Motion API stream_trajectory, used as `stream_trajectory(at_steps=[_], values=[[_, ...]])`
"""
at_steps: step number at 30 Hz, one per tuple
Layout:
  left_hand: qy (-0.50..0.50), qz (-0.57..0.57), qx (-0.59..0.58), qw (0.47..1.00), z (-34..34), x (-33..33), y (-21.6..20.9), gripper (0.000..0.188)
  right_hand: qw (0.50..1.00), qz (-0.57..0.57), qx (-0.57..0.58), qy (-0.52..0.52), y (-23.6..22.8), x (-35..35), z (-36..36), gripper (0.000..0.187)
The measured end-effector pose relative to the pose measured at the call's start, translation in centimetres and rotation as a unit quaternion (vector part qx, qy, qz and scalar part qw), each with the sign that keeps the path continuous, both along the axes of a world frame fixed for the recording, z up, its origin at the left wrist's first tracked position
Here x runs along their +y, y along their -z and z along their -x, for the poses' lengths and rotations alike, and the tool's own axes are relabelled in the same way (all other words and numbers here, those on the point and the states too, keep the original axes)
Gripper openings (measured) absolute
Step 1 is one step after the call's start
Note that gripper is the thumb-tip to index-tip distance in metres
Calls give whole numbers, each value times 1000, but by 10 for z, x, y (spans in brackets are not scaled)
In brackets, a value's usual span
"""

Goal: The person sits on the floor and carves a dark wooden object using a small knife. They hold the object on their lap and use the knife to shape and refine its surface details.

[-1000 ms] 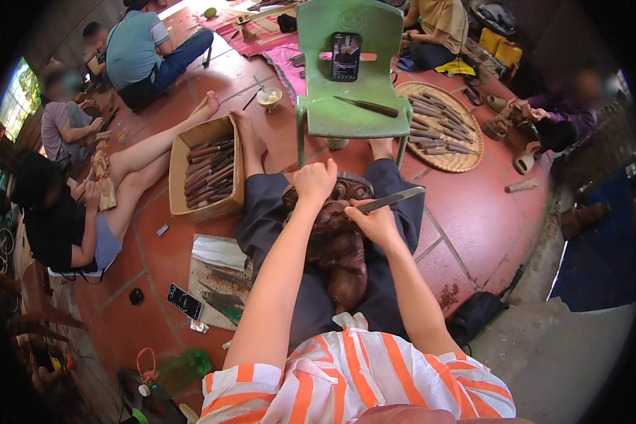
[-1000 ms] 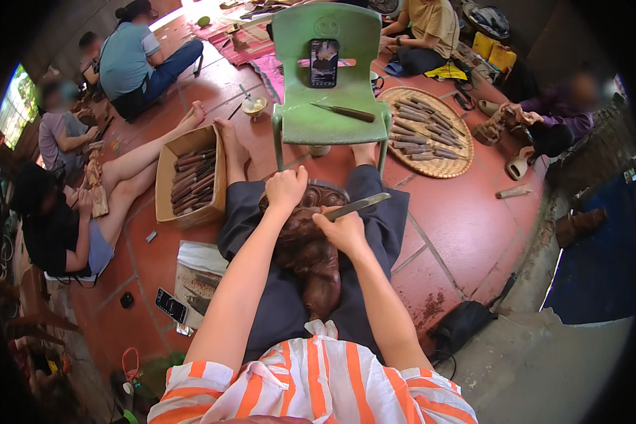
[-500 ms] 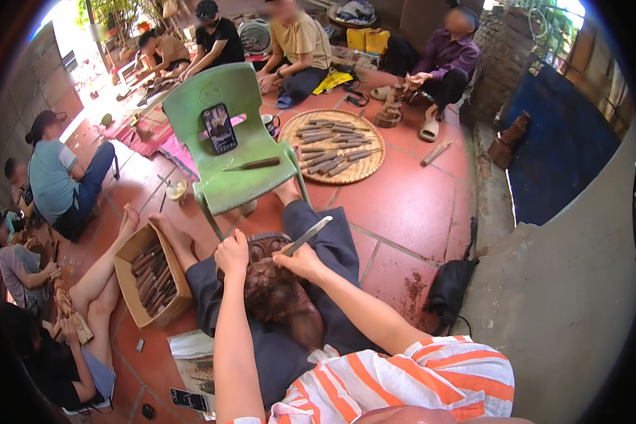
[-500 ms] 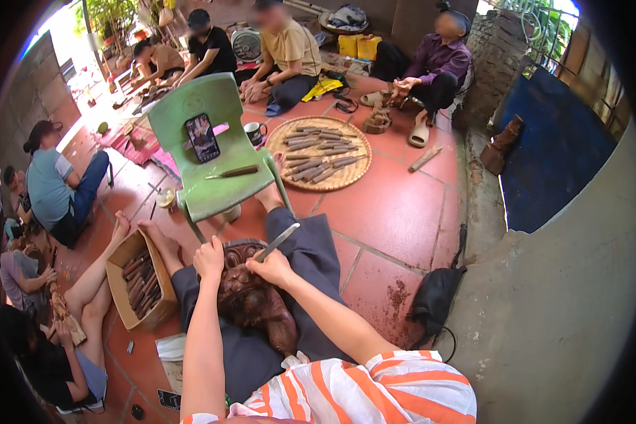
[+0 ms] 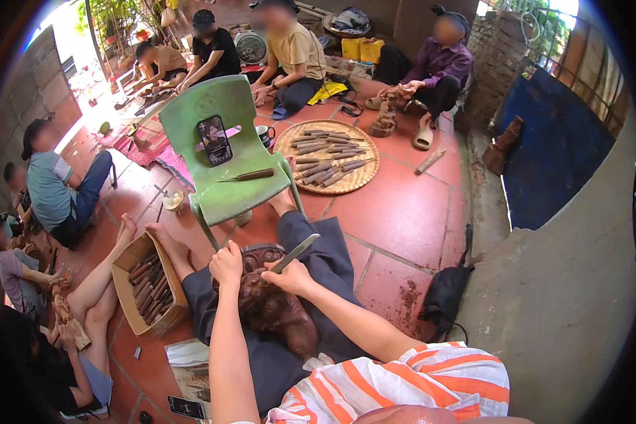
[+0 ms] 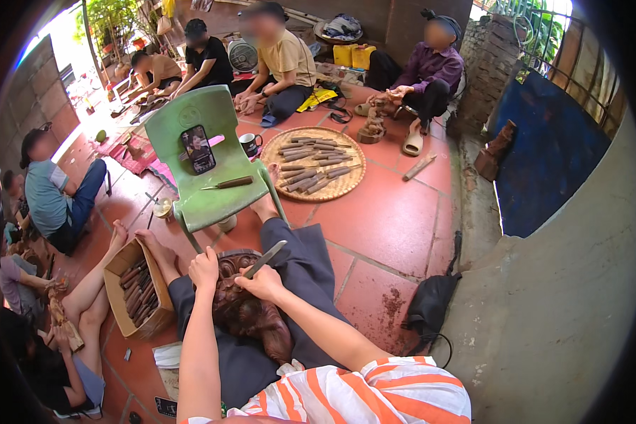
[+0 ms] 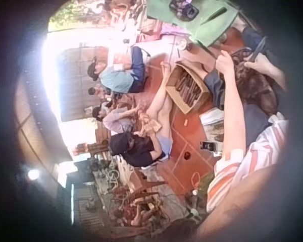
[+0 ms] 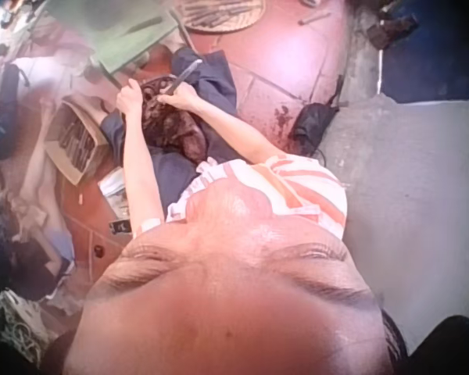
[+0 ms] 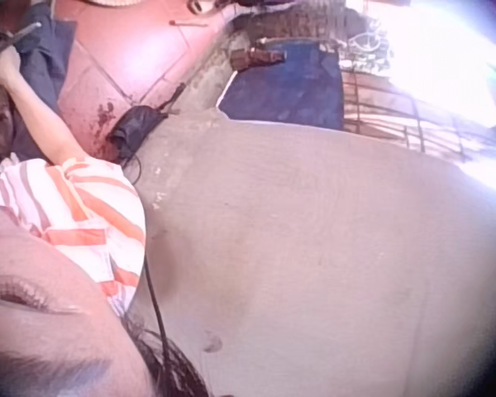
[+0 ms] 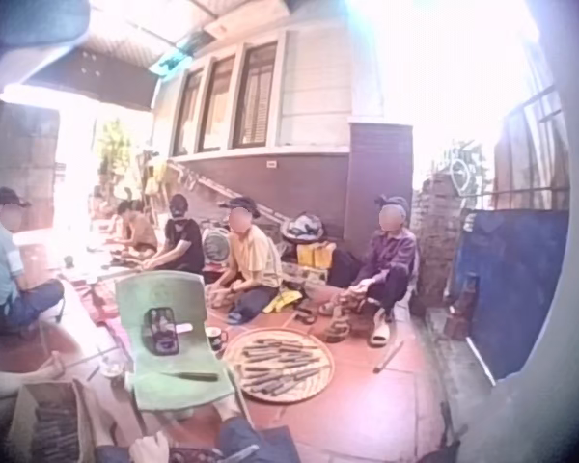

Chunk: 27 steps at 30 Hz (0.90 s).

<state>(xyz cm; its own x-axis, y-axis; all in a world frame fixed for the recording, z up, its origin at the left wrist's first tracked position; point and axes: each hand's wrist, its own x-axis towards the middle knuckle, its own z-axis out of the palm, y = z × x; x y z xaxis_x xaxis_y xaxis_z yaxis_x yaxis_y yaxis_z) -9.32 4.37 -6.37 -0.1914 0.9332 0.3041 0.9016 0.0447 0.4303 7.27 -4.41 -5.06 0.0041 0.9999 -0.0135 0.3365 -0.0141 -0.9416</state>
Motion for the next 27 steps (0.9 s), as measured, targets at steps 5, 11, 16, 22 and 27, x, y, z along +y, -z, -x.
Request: stream_trajectory(at_steps=[5,11,16,22,27], values=[[0,-8,8,1000,-4,1,1,54,997,66,50,-9,10,7,-10,36],[-3,-6,3,1000,-5,-3,-1,54,995,74,61,10,7,3,-10,33],[-7,-45,26,999,-5,-2,1,52,998,-38,35,-24,15,-5,-3,29],[0,-65,24,998,-4,-2,6,52,1000,11,19,-12,0,-11,-5,33],[67,18,-15,997,2,3,4,53,998,0,63,-12,11,-6,-12,29]])
